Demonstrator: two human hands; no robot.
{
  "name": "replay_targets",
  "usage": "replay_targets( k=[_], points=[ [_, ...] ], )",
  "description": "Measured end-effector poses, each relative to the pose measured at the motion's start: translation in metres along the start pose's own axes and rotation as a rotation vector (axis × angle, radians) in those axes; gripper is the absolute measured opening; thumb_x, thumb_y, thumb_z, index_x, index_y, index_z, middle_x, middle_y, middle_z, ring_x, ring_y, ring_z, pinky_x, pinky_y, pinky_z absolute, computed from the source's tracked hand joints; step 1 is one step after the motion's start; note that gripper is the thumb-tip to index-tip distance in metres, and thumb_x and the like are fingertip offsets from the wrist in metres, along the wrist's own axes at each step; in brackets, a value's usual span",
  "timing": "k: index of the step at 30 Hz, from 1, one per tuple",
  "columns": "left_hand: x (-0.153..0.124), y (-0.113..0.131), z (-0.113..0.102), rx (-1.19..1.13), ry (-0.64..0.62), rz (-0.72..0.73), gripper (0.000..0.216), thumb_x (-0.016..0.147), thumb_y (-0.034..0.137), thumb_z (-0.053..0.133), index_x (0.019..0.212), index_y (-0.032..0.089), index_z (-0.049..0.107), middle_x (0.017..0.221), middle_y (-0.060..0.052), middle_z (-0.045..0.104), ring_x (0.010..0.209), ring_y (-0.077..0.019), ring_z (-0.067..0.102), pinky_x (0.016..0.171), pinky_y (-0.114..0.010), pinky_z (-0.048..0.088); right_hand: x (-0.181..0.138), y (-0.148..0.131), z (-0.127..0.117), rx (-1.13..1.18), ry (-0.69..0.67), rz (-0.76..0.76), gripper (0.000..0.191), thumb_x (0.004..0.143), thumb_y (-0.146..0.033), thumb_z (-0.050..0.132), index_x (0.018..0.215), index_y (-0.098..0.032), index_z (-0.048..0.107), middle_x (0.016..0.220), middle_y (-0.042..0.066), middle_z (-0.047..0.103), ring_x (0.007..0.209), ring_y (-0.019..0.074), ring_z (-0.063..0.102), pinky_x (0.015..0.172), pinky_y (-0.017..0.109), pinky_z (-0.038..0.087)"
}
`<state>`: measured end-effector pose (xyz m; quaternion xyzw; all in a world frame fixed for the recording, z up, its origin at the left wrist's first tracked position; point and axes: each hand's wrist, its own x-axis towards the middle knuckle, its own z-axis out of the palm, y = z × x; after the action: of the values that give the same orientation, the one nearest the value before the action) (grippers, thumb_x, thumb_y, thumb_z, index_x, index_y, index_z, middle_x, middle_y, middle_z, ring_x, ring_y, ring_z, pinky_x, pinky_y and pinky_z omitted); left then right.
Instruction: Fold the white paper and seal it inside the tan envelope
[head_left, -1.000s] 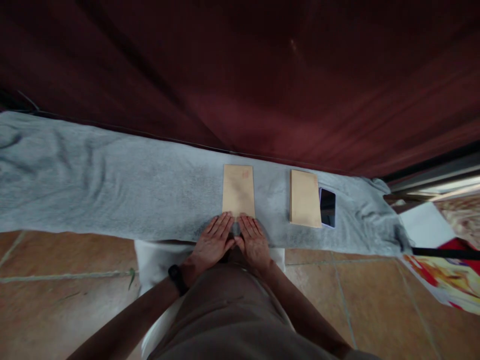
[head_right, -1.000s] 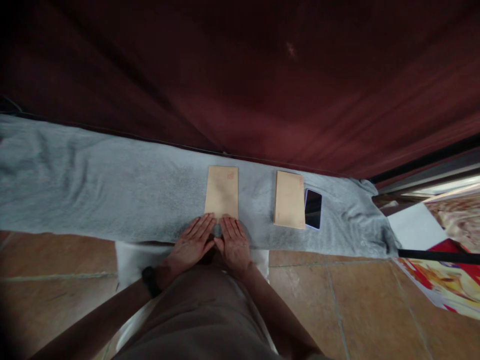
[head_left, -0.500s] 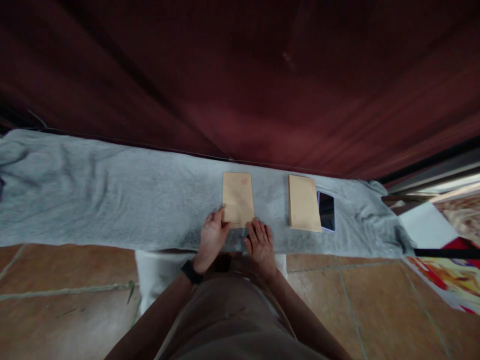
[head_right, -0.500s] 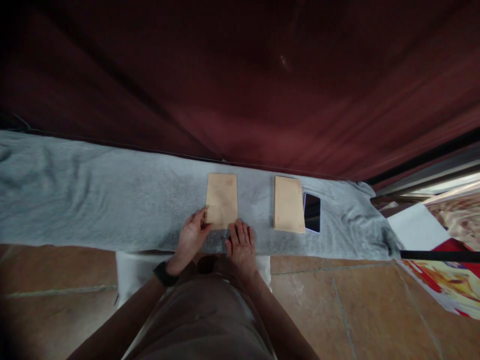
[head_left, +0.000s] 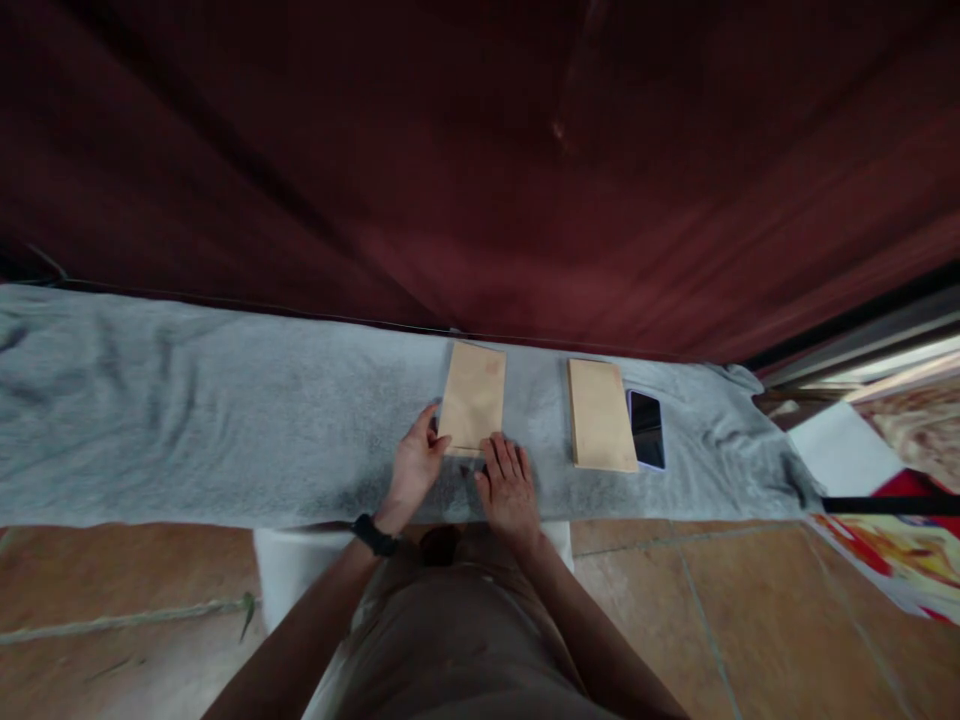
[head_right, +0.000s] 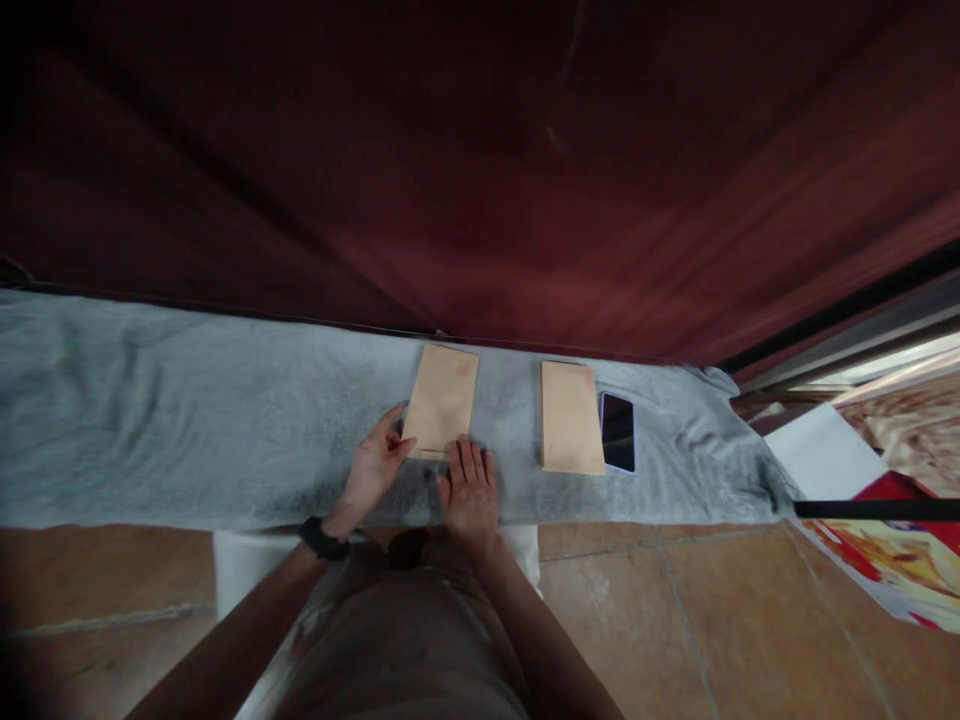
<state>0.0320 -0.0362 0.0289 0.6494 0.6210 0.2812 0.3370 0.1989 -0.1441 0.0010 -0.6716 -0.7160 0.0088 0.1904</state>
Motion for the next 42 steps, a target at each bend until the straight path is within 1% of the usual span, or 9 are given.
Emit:
replay_targets(
  k=[9, 14, 18, 21, 24, 29, 32, 35, 42],
  points=[
    [-0.010, 0.011, 0.004, 0.061, 0.026, -0.040, 0.049, 0.090, 0.022, 0.059, 0.139, 0.018, 0.062, 0.080, -0.002, 0.073, 0.070, -0.0213, 0.070, 0.070, -0.032, 0.055, 0.014, -0.032, -0.002, 0.079, -0.051, -0.099, 0.058, 0.109, -0.031, 0.044, 0.162, -0.010, 0.039, 0.168, 0.012, 0.038, 0.158, 0.0266, 0.033, 0.129, 0.049, 0.031],
    [-0.017, 0.008, 0.006, 0.127, -0.013, -0.046, 0.048, 0.092, 0.023, 0.058, 0.140, 0.017, 0.061, 0.081, -0.003, 0.076, 0.067, -0.0208, 0.070, 0.067, -0.031, 0.054, 0.008, -0.028, -0.001, 0.108, -0.132, -0.132, 0.056, 0.110, -0.036, 0.045, 0.160, -0.010, 0.044, 0.165, 0.013, 0.044, 0.156, 0.0261, 0.036, 0.129, 0.046, 0.033],
    [-0.025, 0.004, 0.008, 0.367, 0.014, 0.023, 0.045, 0.097, 0.027, 0.055, 0.142, 0.019, 0.061, 0.086, -0.007, 0.078, 0.069, -0.0227, 0.072, 0.066, -0.031, 0.055, 0.005, -0.020, -0.002, 0.090, -0.178, -0.146, 0.058, 0.110, -0.040, 0.047, 0.160, -0.011, 0.044, 0.166, 0.012, 0.042, 0.156, 0.0265, 0.037, 0.130, 0.046, 0.031],
    [-0.030, 0.004, 0.008, 0.514, 0.052, 0.114, 0.043, 0.101, 0.030, 0.050, 0.141, 0.019, 0.062, 0.096, -0.011, 0.078, 0.082, -0.0268, 0.074, 0.076, -0.036, 0.058, 0.006, -0.014, -0.004, 0.070, -0.183, -0.164, 0.061, 0.110, -0.042, 0.049, 0.161, -0.010, 0.041, 0.167, 0.013, 0.040, 0.156, 0.0272, 0.037, 0.130, 0.047, 0.030],
    [-0.035, 0.004, 0.013, 0.500, 0.060, 0.300, 0.045, 0.104, 0.026, 0.042, 0.144, 0.016, 0.059, 0.124, -0.018, 0.073, 0.115, -0.0318, 0.070, 0.100, -0.043, 0.055, 0.005, -0.009, -0.004, 0.055, -0.182, -0.183, 0.062, 0.109, -0.040, 0.050, 0.161, -0.008, 0.041, 0.167, 0.015, 0.039, 0.156, 0.0283, 0.037, 0.130, 0.048, 0.030],
    [-0.055, 0.000, 0.025, 0.408, -0.154, 0.612, 0.055, 0.108, 0.037, 0.040, 0.159, 0.015, 0.043, 0.160, -0.016, 0.051, 0.151, -0.0273, 0.045, 0.123, -0.044, 0.040, 0.000, -0.003, 0.004, 0.007, -0.200, -0.249, 0.059, 0.102, -0.025, 0.057, 0.155, -0.003, 0.048, 0.162, 0.021, 0.046, 0.154, 0.0323, 0.039, 0.129, 0.052, 0.032],
    [-0.068, -0.006, 0.024, 0.469, -0.203, 0.663, 0.069, 0.107, 0.048, 0.042, 0.165, 0.013, 0.030, 0.169, -0.018, 0.037, 0.159, -0.0288, 0.033, 0.129, -0.048, 0.031, -0.003, 0.000, 0.006, 0.002, -0.200, -0.273, 0.065, 0.100, -0.023, 0.056, 0.161, -0.007, 0.041, 0.165, 0.019, 0.042, 0.156, 0.0324, 0.035, 0.129, 0.053, 0.032],
    [-0.072, -0.014, 0.017, 0.514, -0.220, 0.685, 0.081, 0.105, 0.058, 0.043, 0.167, 0.008, 0.025, 0.169, -0.020, 0.036, 0.159, -0.0289, 0.031, 0.131, -0.047, 0.026, -0.005, 0.005, 0.002, 0.016, -0.169, -0.216, 0.060, 0.107, -0.027, 0.046, 0.165, -0.012, 0.035, 0.167, 0.015, 0.040, 0.157, 0.0286, 0.035, 0.128, 0.050, 0.034],
    [-0.071, -0.018, 0.014, 0.574, -0.241, 0.670, 0.080, 0.104, 0.062, 0.045, 0.163, 0.009, 0.034, 0.170, -0.020, 0.034, 0.161, -0.0301, 0.026, 0.132, -0.047, 0.021, -0.010, 0.020, -0.012, 0.000, -0.150, -0.168, 0.057, 0.112, -0.034, 0.041, 0.162, -0.009, 0.038, 0.166, 0.017, 0.042, 0.156, 0.0284, 0.037, 0.127, 0.049, 0.033]
  ],
)
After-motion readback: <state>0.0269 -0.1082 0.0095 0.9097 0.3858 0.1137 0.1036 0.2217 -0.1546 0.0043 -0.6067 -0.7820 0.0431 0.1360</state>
